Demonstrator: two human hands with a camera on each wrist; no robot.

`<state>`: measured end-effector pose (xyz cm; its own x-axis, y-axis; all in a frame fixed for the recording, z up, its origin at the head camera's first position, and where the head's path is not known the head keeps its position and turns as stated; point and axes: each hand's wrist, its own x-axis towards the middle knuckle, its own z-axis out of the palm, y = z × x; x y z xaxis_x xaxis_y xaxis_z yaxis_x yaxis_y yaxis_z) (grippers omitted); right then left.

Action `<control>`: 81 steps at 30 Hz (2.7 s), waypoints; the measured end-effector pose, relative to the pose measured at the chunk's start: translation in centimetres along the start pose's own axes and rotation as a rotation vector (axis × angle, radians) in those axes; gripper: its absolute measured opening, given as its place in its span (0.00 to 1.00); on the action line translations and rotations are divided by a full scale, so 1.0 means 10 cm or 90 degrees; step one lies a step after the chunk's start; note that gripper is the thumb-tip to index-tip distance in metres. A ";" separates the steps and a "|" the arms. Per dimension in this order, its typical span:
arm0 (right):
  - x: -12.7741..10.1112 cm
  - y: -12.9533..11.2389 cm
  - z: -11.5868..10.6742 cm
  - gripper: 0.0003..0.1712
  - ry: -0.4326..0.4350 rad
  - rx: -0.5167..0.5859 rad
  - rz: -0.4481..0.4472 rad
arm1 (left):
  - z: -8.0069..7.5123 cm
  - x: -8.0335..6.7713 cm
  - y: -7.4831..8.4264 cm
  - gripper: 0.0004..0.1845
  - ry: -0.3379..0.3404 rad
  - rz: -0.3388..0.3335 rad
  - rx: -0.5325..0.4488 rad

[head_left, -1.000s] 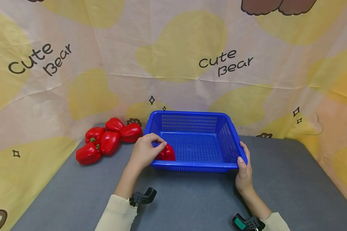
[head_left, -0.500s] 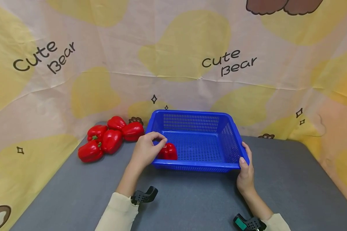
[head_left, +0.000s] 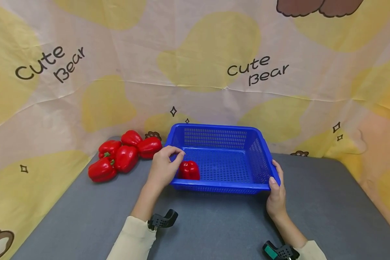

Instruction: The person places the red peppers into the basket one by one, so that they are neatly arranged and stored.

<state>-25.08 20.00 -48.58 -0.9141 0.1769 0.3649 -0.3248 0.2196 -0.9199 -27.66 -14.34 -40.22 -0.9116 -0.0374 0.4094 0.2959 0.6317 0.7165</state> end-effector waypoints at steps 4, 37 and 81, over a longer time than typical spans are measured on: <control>0.00 0.01 0.03 0.34 0.004 0.020 -0.011 | -0.04 0.01 -0.04 0.09 0.036 -0.004 0.006; -0.02 -0.04 -0.01 0.34 -0.002 0.000 -0.002 | -0.73 0.01 -0.93 0.46 0.090 -0.225 0.150; 0.00 -0.02 0.01 0.34 -0.002 -0.015 -0.004 | -0.53 0.00 -0.89 0.29 0.083 -0.259 0.294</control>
<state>-25.05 19.86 -48.45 -0.9132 0.1719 0.3695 -0.3242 0.2431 -0.9142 -28.79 -24.02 -43.57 -0.8740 -0.4212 0.2423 -0.2480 0.8154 0.5231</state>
